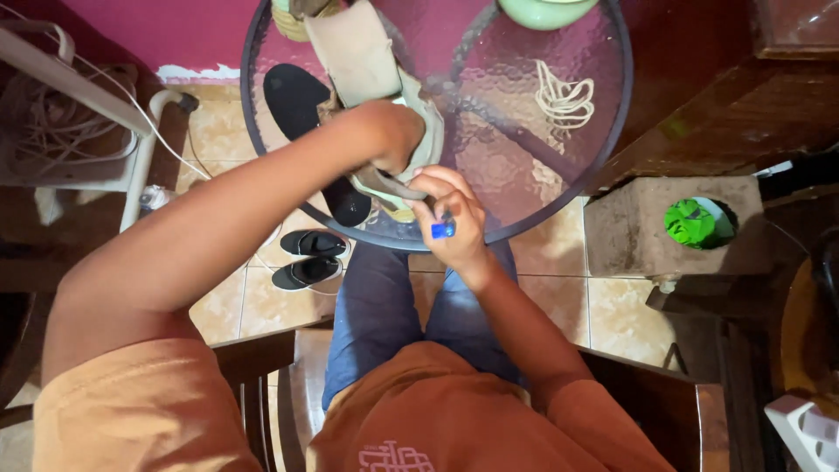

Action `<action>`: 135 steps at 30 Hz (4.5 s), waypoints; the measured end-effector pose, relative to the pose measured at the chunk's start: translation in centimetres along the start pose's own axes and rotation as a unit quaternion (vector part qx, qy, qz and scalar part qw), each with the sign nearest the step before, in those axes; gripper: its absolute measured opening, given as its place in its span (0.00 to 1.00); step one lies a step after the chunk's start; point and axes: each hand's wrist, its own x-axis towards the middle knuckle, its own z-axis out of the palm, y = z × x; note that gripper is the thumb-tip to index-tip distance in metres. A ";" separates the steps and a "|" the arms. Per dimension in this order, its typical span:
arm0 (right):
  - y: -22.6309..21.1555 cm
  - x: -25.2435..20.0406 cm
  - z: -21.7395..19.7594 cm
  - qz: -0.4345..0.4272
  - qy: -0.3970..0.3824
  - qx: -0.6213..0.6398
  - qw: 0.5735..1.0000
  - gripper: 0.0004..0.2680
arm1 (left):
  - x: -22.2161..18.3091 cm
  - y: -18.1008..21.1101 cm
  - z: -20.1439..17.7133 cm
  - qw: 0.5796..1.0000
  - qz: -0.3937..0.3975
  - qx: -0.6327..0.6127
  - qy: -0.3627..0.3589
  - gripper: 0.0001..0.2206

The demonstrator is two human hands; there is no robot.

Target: Cleaning and preparing the sole of a boot and a replacement sole piece for repair using a toothbrush and cleaning solution.

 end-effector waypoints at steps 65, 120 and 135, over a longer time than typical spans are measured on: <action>5.3 -3.2 -0.7 0.240 0.209 0.126 0.939 0.13 | 2.5 8.5 4.8 0.653 -0.112 -0.499 0.559 0.65; 16.2 22.2 -15.6 0.281 -0.417 -0.614 0.608 0.13 | -8.5 -7.0 17.0 0.800 -0.163 -0.369 0.445 0.37; 8.3 21.7 -19.3 0.337 -0.462 -0.605 0.554 0.17 | 0.1 0.6 10.0 0.576 -0.134 -0.577 0.564 0.44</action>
